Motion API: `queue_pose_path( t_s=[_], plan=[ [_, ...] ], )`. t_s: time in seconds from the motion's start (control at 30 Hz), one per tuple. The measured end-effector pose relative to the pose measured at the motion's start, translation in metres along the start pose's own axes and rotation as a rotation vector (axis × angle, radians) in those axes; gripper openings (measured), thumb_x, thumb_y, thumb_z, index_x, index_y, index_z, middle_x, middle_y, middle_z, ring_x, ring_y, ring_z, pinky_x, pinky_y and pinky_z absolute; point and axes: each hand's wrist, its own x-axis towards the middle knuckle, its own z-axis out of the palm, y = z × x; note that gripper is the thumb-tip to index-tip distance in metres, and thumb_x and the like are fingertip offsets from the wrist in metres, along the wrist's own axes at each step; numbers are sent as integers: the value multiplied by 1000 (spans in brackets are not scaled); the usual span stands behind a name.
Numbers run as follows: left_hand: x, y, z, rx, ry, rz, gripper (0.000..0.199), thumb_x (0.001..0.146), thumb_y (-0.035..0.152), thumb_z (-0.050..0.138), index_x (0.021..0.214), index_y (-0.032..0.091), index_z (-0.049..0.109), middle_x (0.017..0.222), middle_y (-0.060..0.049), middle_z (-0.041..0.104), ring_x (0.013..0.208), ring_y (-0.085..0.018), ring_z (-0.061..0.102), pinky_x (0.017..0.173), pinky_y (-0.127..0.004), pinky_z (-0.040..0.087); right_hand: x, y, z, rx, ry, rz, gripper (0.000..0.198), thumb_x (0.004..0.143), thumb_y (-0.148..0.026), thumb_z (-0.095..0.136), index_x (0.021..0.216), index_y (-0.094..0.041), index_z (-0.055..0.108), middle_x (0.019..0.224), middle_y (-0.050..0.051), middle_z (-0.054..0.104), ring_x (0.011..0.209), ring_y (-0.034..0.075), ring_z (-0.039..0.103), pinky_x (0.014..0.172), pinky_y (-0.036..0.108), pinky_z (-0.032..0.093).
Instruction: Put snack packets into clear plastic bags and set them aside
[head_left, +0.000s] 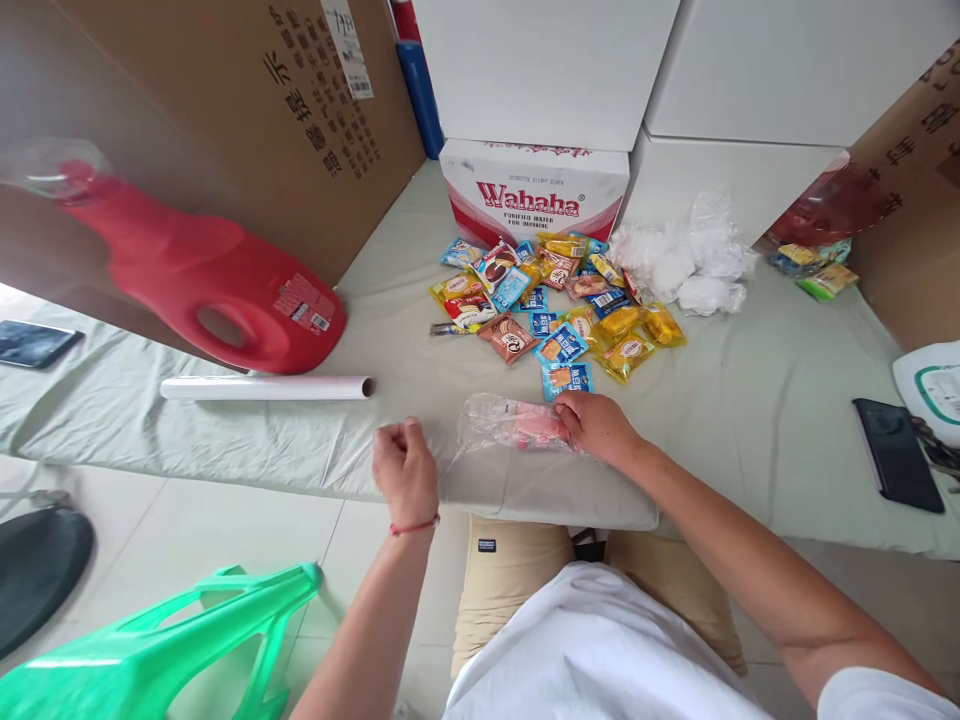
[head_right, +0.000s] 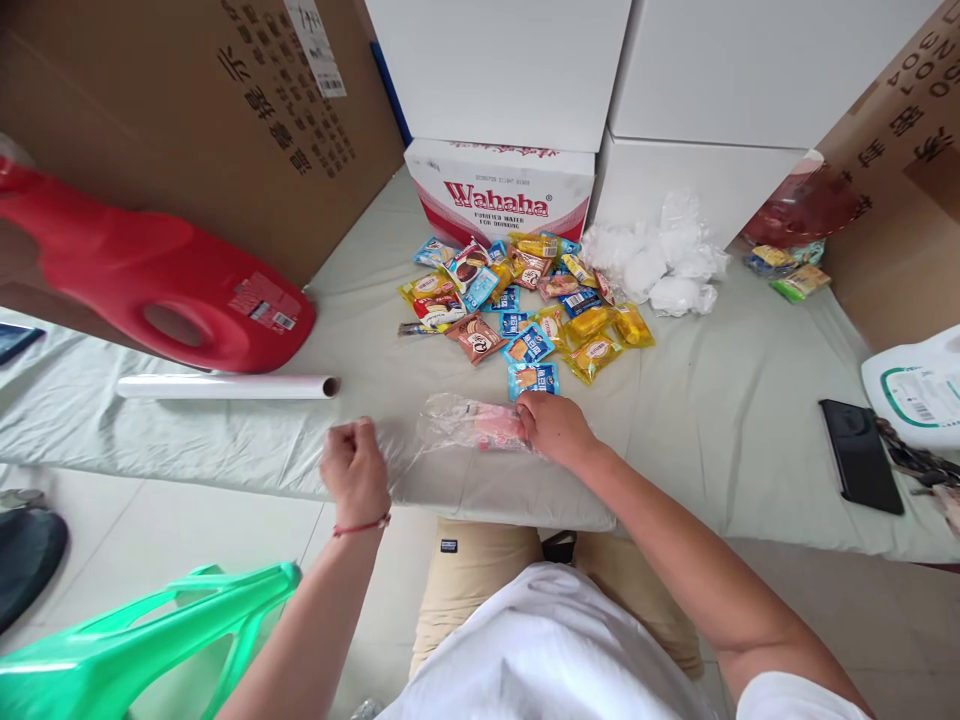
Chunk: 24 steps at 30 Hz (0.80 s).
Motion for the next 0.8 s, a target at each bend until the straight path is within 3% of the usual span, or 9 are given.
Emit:
queue_pose_path(
  t_s=[0.03, 0.13, 0.2, 0.3, 0.37, 0.53, 0.67, 0.73, 0.8],
  plan=[
    [-12, -1, -10, -76, -80, -45, 40, 96, 52, 49, 69, 23, 48, 57, 5, 45, 55, -14, 42, 55, -26, 33, 0, 0, 0, -7, 4, 0, 24, 105, -23, 45, 104, -22, 70, 107, 5, 77, 93, 18, 68, 74, 25, 39],
    [-59, 4, -33, -206, -613, -71, 57, 100, 63, 38, 59, 23, 44, 47, 6, 33, 43, -11, 31, 45, -26, 26, 0, -1, 1, -27, 2, -9, 25, 105, -24, 45, 104, -22, 69, 106, 5, 77, 92, 18, 68, 73, 25, 38],
    [-85, 16, -36, -138, -734, 229, 46, 99, 51, 51, 64, 21, 53, 54, 2, 49, 49, -12, 45, 50, -25, 35, 0, -1, 1, -36, 1, -18, 25, 105, -24, 45, 103, -22, 70, 104, 5, 77, 91, 18, 68, 72, 25, 38],
    [-95, 39, -14, -43, -669, 774, 20, 99, 27, 52, 90, 22, 69, 87, -7, 71, 82, -19, 66, 75, -31, 48, -1, -4, 0, -38, 6, -30, 25, 105, -25, 46, 100, -21, 70, 99, 5, 77, 86, 17, 68, 71, 25, 38],
    [-85, 50, 11, 80, -582, 905, 23, 98, 20, 50, 108, 22, 71, 111, -10, 74, 106, -24, 68, 89, -37, 48, -2, -3, -2, -17, -1, -51, 28, 105, -27, 46, 97, -22, 72, 94, 5, 77, 81, 17, 67, 70, 24, 38],
    [-61, 48, 55, 362, -509, 788, 28, 97, 14, 52, 110, 26, 73, 121, -6, 76, 120, -27, 63, 93, -45, 44, 3, 26, -22, 11, 52, -70, 26, 103, -30, 50, 114, -24, 72, 95, 2, 78, 80, 17, 67, 71, 24, 42],
    [-68, 38, 57, 439, -461, 761, 32, 96, 17, 55, 121, 28, 71, 129, -6, 73, 123, -31, 59, 94, -49, 42, 2, 51, -51, -197, 246, 145, 29, 102, -27, 48, 110, -21, 75, 103, 8, 76, 89, 24, 68, 73, 29, 43],
    [-73, 37, 58, 442, -437, 761, 33, 96, 17, 55, 122, 28, 72, 130, -7, 73, 122, -32, 58, 94, -50, 41, -3, 44, -61, -230, 376, 172, 33, 103, -27, 45, 112, -18, 75, 107, 12, 74, 96, 27, 66, 76, 32, 44],
    [-75, 36, 59, 416, -410, 784, 33, 96, 16, 54, 121, 28, 73, 128, -8, 74, 122, -32, 58, 94, -50, 41, -11, 24, -60, -175, 408, 24, 33, 104, -29, 44, 117, -20, 74, 111, 12, 72, 103, 27, 64, 83, 33, 46]
  ],
)
